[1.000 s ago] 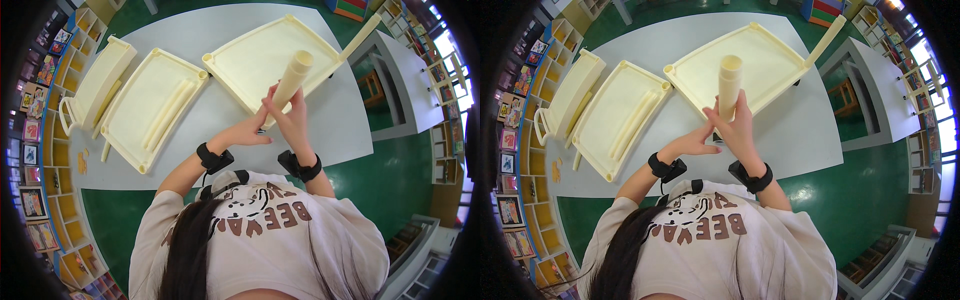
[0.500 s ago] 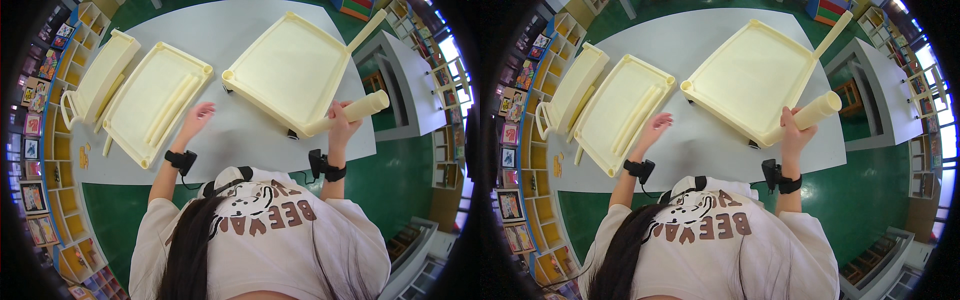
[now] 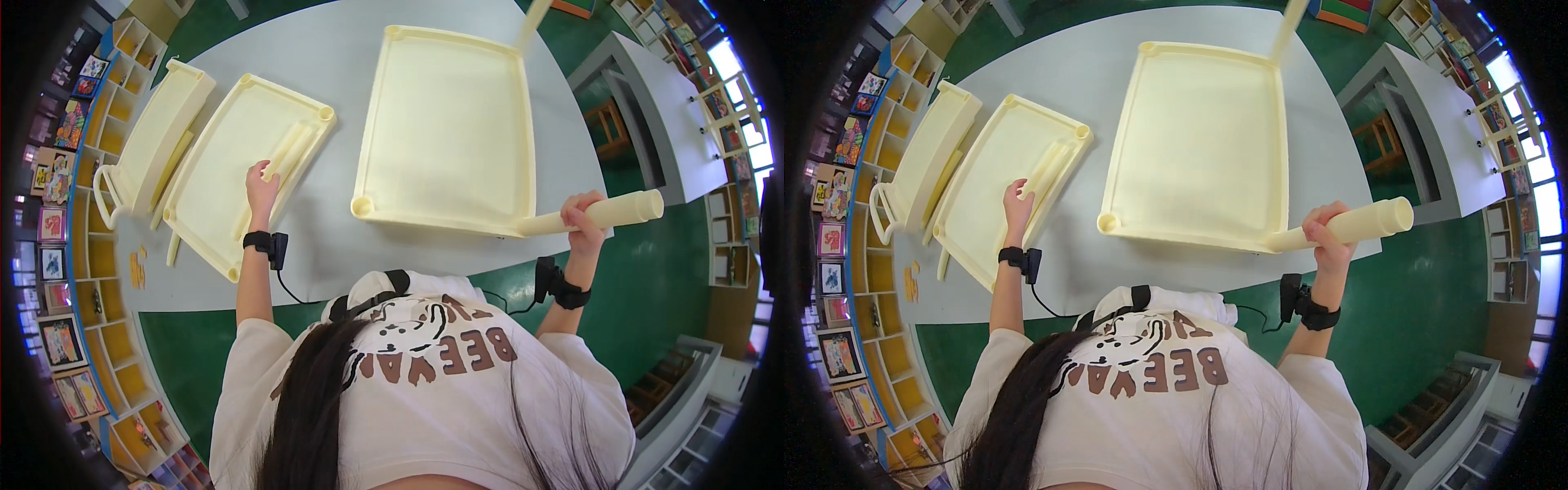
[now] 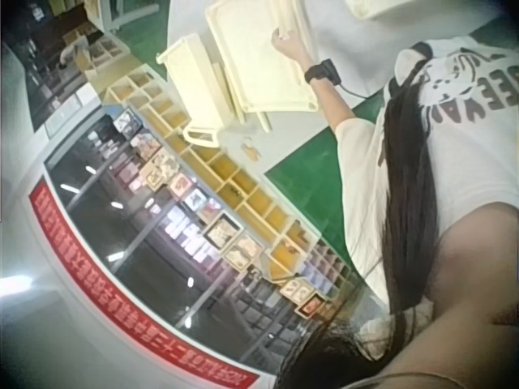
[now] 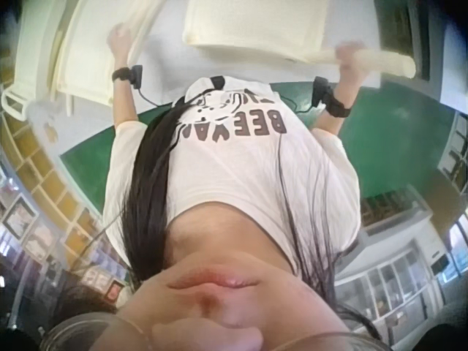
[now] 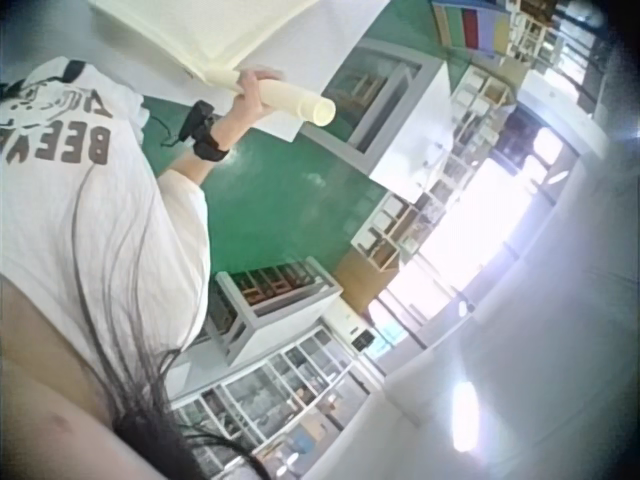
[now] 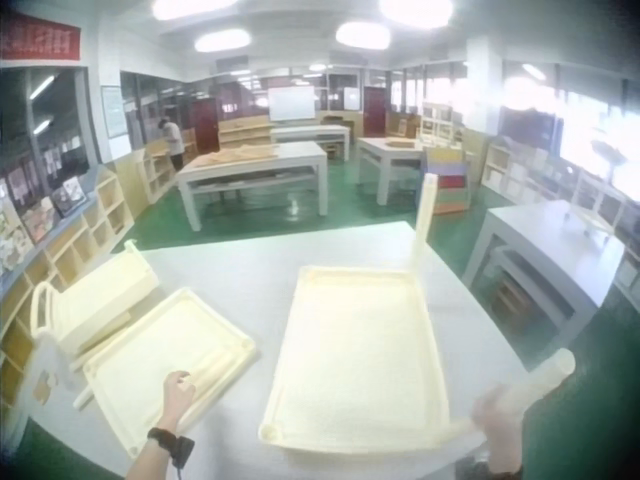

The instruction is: Assemble a plastic utility cart by attaching legs to the trays.

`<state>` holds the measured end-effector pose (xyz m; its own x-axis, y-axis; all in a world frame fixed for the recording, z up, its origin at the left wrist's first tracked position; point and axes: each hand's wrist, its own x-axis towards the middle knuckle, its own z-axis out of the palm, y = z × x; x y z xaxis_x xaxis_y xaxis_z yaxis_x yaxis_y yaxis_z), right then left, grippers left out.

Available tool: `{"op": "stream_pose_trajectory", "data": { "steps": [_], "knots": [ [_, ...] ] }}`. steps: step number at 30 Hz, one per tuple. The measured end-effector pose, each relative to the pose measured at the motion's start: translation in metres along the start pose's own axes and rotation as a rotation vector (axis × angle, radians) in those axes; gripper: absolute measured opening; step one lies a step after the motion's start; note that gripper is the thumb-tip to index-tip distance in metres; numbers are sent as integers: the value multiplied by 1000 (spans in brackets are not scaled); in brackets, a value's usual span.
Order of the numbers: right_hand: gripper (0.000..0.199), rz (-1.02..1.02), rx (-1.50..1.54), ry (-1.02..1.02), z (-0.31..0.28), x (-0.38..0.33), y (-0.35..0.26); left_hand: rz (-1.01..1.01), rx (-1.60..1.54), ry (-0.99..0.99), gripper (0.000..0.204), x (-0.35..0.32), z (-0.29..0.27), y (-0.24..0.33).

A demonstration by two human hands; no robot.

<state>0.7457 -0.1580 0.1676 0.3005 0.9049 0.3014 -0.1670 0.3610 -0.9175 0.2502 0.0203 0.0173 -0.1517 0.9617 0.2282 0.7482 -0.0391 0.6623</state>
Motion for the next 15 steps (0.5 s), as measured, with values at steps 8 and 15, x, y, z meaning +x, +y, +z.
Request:
{"op": "stream_pose_trajectory", "data": {
  "steps": [8,15],
  "knots": [
    [12,-23,-5,52,-2,21,4,-313,404,-179,48,2,-2,-23],
    [12,-56,2,76,8,50,14,-570,323,-314,60,2,-28,-49]
  ]
}}
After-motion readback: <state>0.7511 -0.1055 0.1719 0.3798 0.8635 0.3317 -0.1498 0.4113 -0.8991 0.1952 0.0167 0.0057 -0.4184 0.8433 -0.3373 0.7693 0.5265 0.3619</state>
